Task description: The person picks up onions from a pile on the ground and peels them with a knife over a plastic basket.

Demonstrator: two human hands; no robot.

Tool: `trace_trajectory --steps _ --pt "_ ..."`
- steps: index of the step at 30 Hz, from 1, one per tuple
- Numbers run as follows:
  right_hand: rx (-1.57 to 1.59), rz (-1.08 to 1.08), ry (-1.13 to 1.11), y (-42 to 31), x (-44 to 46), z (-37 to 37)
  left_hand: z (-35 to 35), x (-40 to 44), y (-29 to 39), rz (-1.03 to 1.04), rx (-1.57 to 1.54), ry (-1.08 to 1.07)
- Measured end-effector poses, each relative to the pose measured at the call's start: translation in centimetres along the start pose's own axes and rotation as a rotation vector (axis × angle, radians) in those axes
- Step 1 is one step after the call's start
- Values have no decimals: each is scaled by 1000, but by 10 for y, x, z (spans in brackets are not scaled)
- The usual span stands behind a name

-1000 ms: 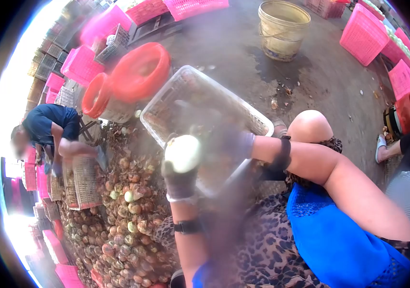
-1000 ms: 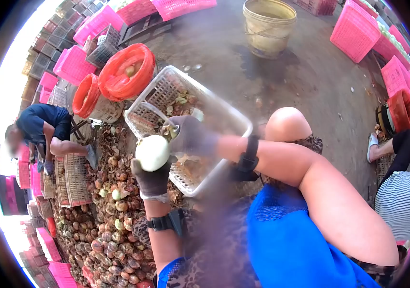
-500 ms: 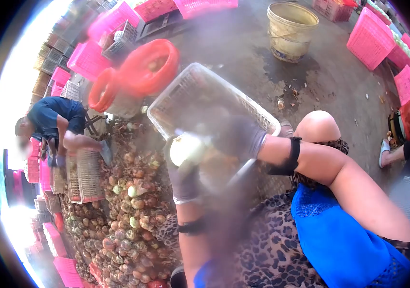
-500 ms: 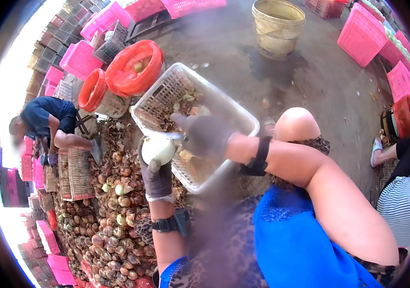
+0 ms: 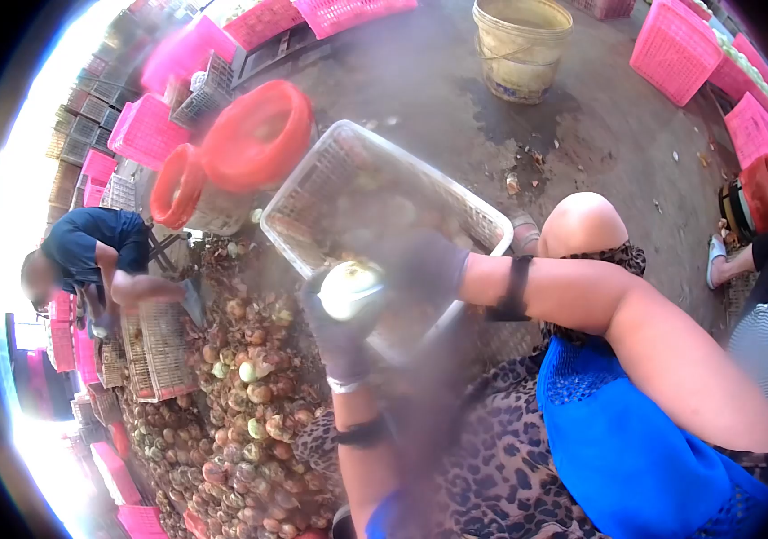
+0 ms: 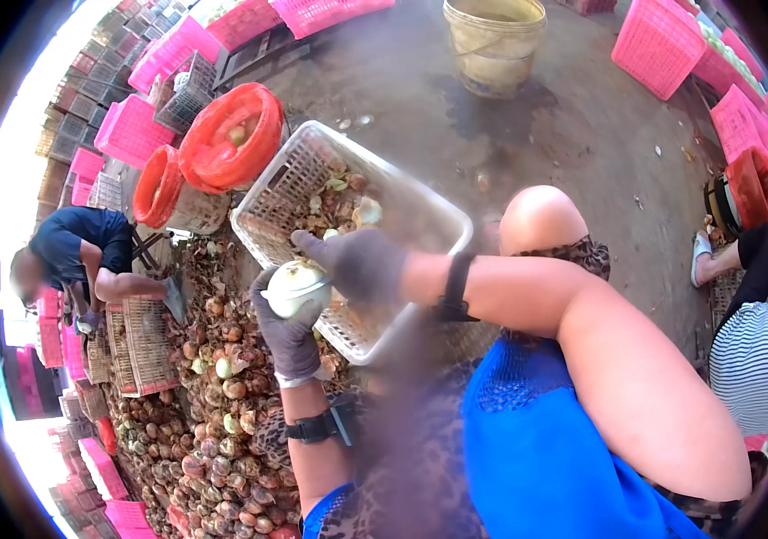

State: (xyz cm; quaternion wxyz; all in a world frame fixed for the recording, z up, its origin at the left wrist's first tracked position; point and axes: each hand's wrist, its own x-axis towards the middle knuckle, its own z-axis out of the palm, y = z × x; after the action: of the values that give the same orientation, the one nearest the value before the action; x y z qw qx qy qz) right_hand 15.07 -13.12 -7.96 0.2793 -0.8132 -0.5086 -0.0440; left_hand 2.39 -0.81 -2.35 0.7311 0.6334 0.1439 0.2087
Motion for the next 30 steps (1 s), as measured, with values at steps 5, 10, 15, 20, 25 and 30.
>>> trace_trajectory --steps 5,10,15,20,25,30 --pt "-168 -45 -154 44 -6 4 -9 -9 -5 114 86 51" --pt "3 58 -209 22 6 2 -29 -4 5 211 41 103" --pt "409 80 188 -9 1 30 -11 4 5 168 147 54" --pt "157 152 -69 -1 4 20 7 1 12 138 156 94" --pt "-275 12 -400 55 7 35 -13 1 1 119 76 108" --pt "1008 439 -80 5 8 39 -2 6 7 221 -15 70"
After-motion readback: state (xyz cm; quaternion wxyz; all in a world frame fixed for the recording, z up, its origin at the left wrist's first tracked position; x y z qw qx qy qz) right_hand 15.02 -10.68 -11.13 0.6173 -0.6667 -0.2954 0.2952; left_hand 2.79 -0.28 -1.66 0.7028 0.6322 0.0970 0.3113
